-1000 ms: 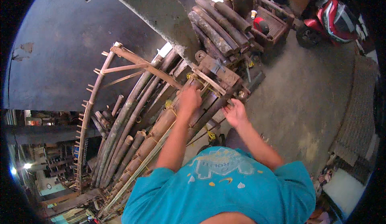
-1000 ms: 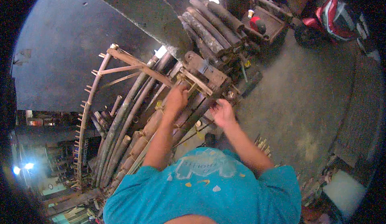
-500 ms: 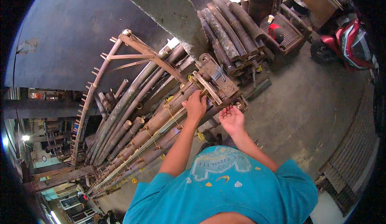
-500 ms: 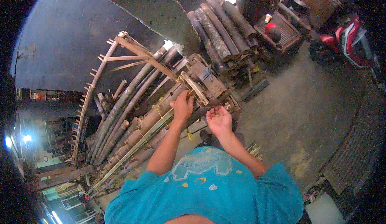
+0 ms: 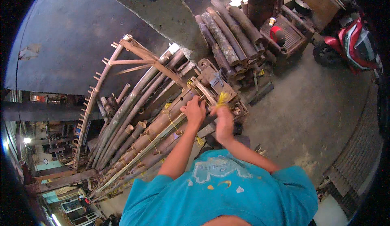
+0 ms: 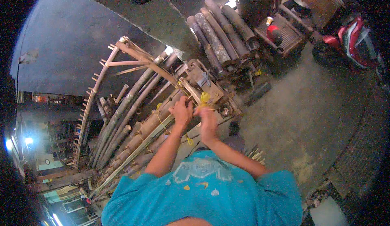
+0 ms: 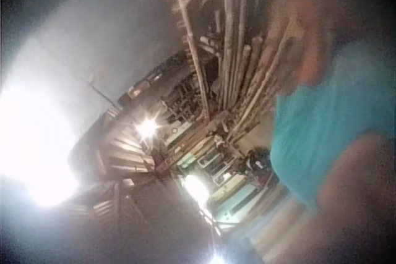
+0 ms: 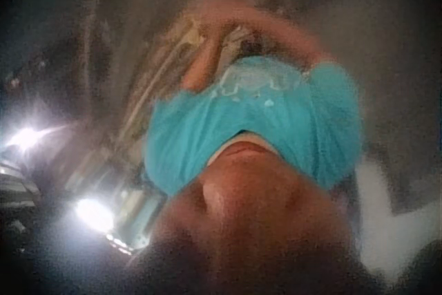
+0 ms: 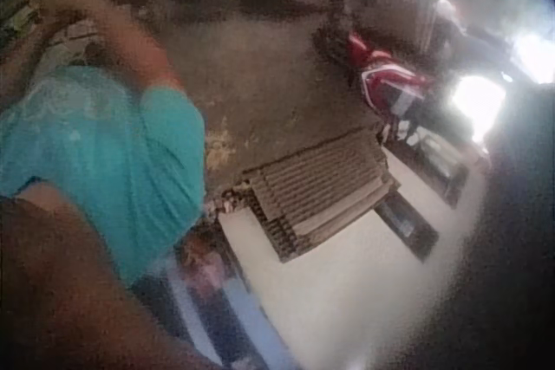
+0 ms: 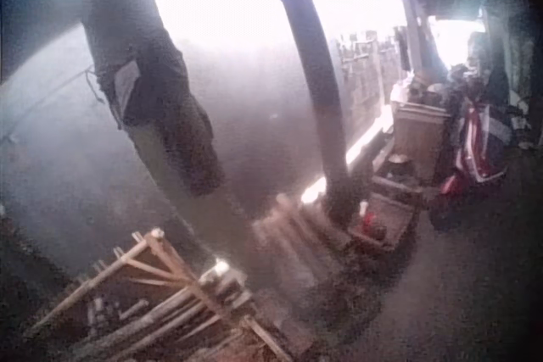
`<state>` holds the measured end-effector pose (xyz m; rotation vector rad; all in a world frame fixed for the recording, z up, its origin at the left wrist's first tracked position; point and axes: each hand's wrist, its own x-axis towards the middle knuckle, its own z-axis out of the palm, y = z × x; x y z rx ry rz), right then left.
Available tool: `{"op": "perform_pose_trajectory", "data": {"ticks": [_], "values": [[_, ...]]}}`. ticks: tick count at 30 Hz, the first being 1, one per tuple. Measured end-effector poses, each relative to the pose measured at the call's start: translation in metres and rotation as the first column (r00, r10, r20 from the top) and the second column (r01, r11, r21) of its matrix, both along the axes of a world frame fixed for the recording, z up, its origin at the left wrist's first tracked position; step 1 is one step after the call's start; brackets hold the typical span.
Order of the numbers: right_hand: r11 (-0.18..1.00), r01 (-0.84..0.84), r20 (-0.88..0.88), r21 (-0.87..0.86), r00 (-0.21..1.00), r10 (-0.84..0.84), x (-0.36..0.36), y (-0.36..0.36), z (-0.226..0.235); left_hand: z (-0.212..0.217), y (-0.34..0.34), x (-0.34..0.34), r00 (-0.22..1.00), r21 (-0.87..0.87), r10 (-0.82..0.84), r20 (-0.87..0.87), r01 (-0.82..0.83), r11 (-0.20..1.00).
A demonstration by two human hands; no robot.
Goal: The person repeatedly picks up thin bamboo strips from the floor and secures them to a large wooden rack using yellow plastic ties. The person ties each strip individually and then places the next strip onto the rack.
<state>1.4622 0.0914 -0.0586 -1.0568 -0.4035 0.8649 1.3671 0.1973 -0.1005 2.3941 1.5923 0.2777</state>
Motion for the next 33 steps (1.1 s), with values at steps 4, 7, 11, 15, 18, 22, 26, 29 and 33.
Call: {"op": "perform_pose_trajectory", "data": {"ticks": [4,7,11,15,18,22,26,29,33], "values": [[0.657,-0.564,0.725,-0.499,0.143,0.673,-0.01,0.069,0.062,0.054,-0.011,0.033,0.92,-0.029,0.2,-0.338,-0.222,0.975],[0.739,-0.235,0.75,-0.631,-0.43,0.503,0.007,0.146,0.045,0.002,0.0,-0.002,0.96,0.198,-0.051,0.276,-0.005,0.98],[0.677,-0.267,0.727,-0.686,-0.222,0.65,0.043,0.206,0.013,0.011,-0.001,0.008,0.962,0.117,-0.05,0.269,0.019,0.993],[0.428,-0.78,0.684,-0.457,0.0,0.73,0.056,0.172,0.067,0.006,-0.004,0.005,0.973,0.064,0.027,0.23,-0.043,0.997],[0.305,-0.732,0.653,-0.609,-0.244,0.717,0.063,0.032,0.038,0.0,-0.001,0.002,0.961,0.149,-0.01,0.277,-0.032,0.988],[0.687,-0.658,0.89,-0.308,0.055,0.452,0.053,-0.001,-0.032,0.031,0.017,0.01,0.88,0.009,-0.045,0.473,0.046,0.999],[0.684,-0.613,0.798,-0.396,0.139,0.587,0.046,-0.005,-0.026,0.063,0.117,0.027,0.638,-0.246,0.195,0.745,-0.01,0.969],[0.837,-0.499,0.821,-0.225,0.365,0.439,0.028,-0.022,-0.03,-0.02,0.169,0.013,0.82,-0.052,0.207,0.533,-0.213,0.976],[0.949,0.314,-0.44,0.031,0.857,-0.269,0.09,-0.078,-0.09,-0.048,0.209,-0.017,0.497,-0.48,0.423,0.757,-0.016,0.877]]}}
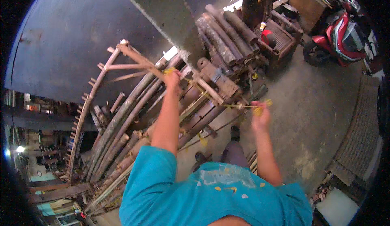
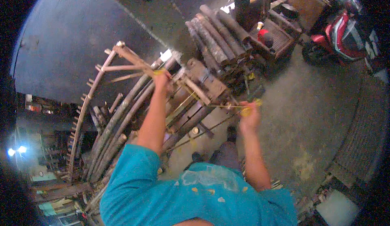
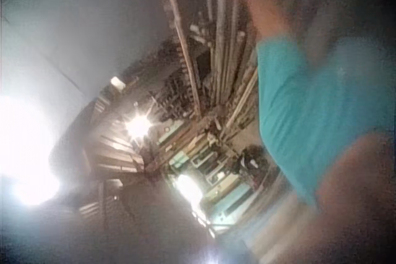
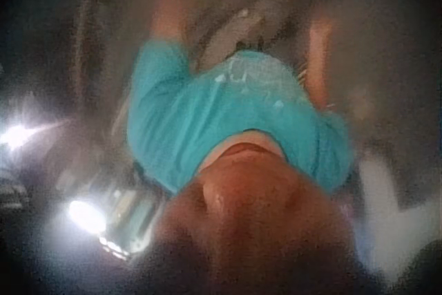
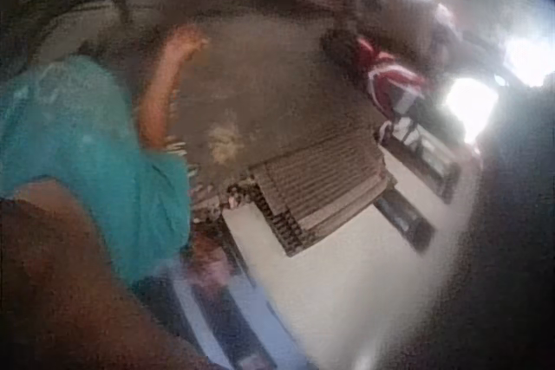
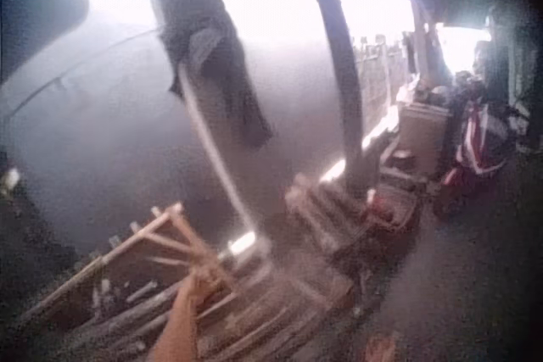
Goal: The person repeatedly picks up thin bamboo strips from the floor and secures them to a large wooden rack using yellow plastic ties. The person ties each strip individually and then places the next strip onto the rack.
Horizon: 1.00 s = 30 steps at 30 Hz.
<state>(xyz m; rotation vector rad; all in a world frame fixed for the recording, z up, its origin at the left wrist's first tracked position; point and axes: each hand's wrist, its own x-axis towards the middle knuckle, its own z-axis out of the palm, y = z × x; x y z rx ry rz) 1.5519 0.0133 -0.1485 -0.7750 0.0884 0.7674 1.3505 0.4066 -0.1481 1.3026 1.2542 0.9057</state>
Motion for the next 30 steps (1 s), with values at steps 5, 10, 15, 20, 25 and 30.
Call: {"op": "perform_pose_trajectory", "data": {"ticks": [5,10,15,20,25,30], "values": [[0.975,0.114,-0.459,-0.19,0.868,-0.191,-0.075,-0.059,-0.065,0.06,0.023,-0.158,0.934,-0.403,0.204,0.293,-0.073,0.912],[0.74,-0.659,-0.627,0.136,0.521,0.579,-0.272,-0.034,-0.04,0.112,-0.074,-0.295,0.821,0.077,-0.136,-0.554,0.213,0.974],[0.558,-0.695,-0.499,0.452,0.322,0.805,-0.407,0.007,0.021,0.088,-0.197,-0.366,0.522,-0.02,-0.461,-0.717,0.646,0.763],[0.953,-0.153,0.755,-0.263,0.582,0.302,-0.464,0.08,0.097,0.066,-0.254,-0.336,0.508,0.376,0.088,-0.857,0.5,0.78],[0.606,-0.193,0.582,-0.772,-0.596,0.553,-0.462,0.205,0.147,0.027,-0.245,-0.343,0.631,0.374,0.03,-0.776,0.421,0.826],[0.513,-0.145,0.529,-0.846,-0.346,0.775,-0.416,0.216,0.105,0.064,-0.244,-0.339,0.698,0.139,-0.163,-0.697,0.355,0.924]]}}
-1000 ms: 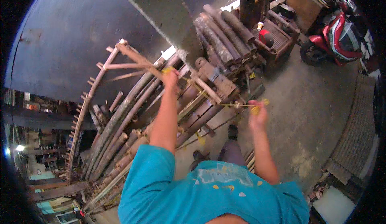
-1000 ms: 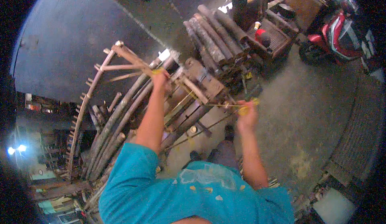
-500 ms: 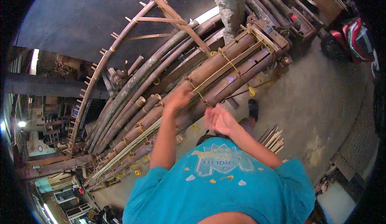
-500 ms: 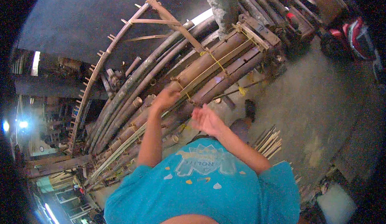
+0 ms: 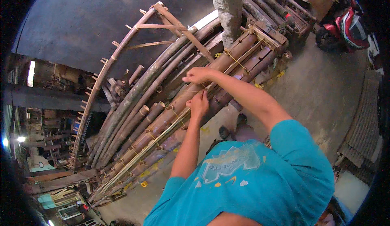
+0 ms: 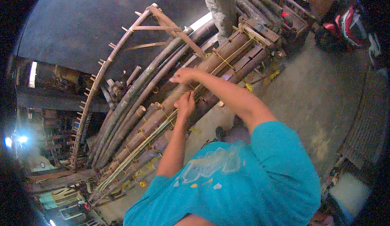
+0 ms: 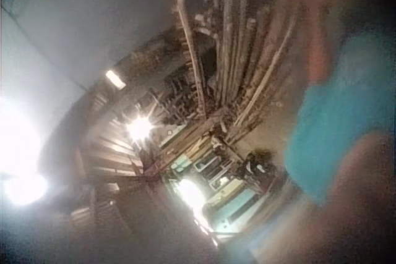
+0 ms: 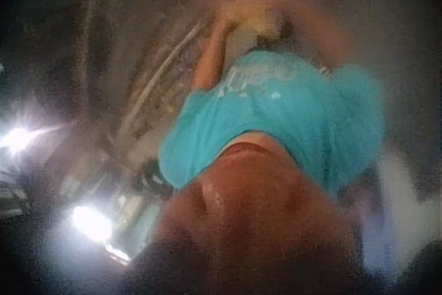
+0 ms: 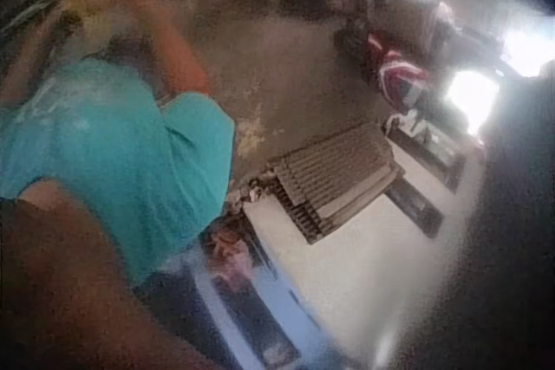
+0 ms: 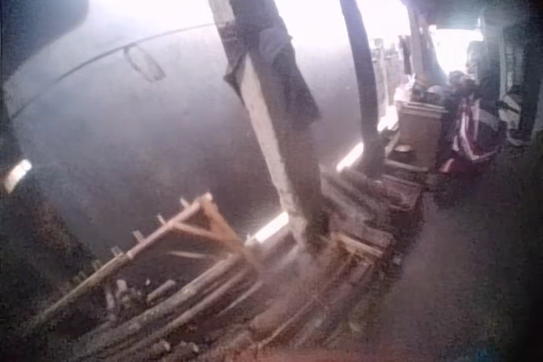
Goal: The person repeatedly picks up thin bamboo strips from the floor and secures them to a large wooden rack using yellow plastic ties. The person ties each strip individually and then places the next strip onto the rack.
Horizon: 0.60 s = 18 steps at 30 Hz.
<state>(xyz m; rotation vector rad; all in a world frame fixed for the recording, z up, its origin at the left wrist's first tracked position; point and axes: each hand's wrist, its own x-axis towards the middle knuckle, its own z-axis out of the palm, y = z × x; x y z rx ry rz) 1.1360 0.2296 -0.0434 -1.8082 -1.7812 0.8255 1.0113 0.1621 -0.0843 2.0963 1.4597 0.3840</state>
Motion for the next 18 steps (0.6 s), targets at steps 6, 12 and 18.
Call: {"op": "perform_pose_trajectory", "data": {"ticks": [6,12,18], "values": [[0.757,-0.597,-0.132,0.264,0.755,0.642,0.027,-0.139,0.012,-0.055,0.005,-0.024,0.999,0.142,0.026,-0.047,-0.019,0.99],[0.941,-0.324,-0.319,0.094,0.886,0.337,0.004,-0.191,-0.053,0.024,0.059,0.01,0.828,-0.162,0.11,0.55,-0.024,0.987],[0.948,-0.31,0.193,0.079,0.937,0.29,-0.009,-0.195,-0.06,-0.038,0.147,-0.006,0.998,0.147,-0.014,0.063,0.005,0.989]]}}
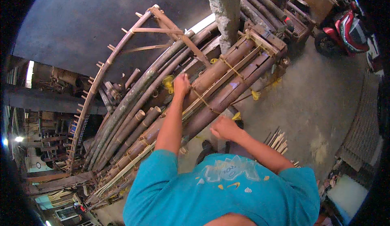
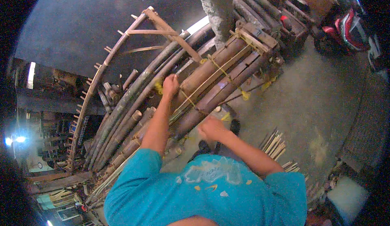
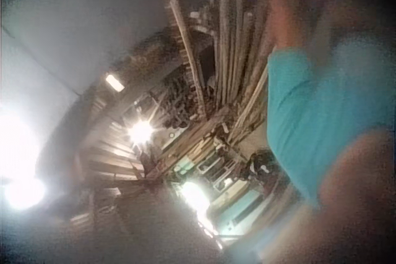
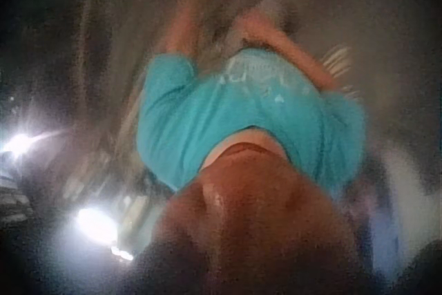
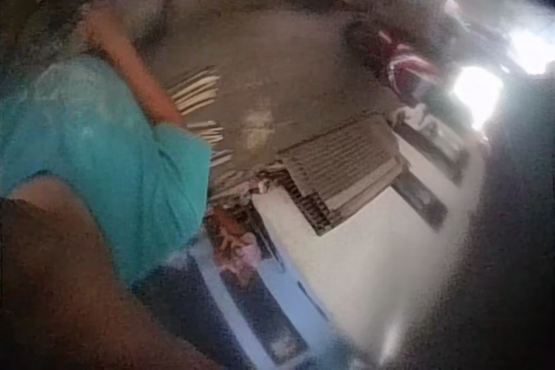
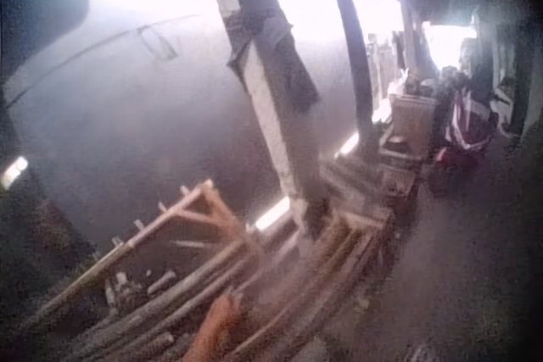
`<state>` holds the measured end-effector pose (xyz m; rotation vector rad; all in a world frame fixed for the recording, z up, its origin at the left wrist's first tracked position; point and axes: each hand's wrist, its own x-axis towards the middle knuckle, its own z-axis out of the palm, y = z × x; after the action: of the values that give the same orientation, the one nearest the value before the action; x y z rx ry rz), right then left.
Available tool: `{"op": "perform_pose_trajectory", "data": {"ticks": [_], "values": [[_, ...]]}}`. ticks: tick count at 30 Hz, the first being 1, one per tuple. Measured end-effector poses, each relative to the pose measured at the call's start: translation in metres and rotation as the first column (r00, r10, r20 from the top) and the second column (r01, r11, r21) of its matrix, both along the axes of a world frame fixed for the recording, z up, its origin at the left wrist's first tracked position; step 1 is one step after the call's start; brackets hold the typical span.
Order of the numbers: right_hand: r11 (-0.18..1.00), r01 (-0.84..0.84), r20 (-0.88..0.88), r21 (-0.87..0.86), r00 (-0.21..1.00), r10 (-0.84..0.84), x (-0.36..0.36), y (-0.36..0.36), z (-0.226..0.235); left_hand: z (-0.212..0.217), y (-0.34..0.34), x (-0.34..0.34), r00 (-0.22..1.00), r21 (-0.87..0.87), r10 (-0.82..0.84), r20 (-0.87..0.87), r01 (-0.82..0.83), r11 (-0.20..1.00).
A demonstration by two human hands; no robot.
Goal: The person repeatedly picks up thin bamboo strips from the floor and secures them to a large wooden rack using yellow plastic ties. The person ties each strip individually and then places the next strip onto the rack.
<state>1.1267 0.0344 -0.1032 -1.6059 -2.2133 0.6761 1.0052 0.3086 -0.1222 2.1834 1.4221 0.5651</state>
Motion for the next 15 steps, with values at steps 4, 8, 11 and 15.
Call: {"op": "perform_pose_trajectory", "data": {"ticks": [4,8,11,15], "values": [[0.996,0.063,-0.131,0.061,0.99,-0.054,-0.061,-0.02,0.009,0.021,-0.009,-0.033,0.993,0.05,-0.114,-0.037,0.115,0.992],[0.76,-0.161,-0.721,-0.63,0.485,-0.495,-0.138,-0.038,-0.004,0.073,-0.062,-0.119,0.987,-0.053,-0.006,-0.162,-0.003,0.999],[0.786,-0.137,-0.757,-0.603,-0.211,-0.618,-0.173,-0.009,-0.007,0.068,-0.116,-0.188,0.876,-0.363,-0.292,-0.383,0.148,0.92],[0.757,0.443,-0.791,-0.479,-0.592,-0.154,-0.246,0.046,0.03,0.025,-0.168,-0.183,0.969,0.019,-0.119,-0.216,0.126,0.992]]}}
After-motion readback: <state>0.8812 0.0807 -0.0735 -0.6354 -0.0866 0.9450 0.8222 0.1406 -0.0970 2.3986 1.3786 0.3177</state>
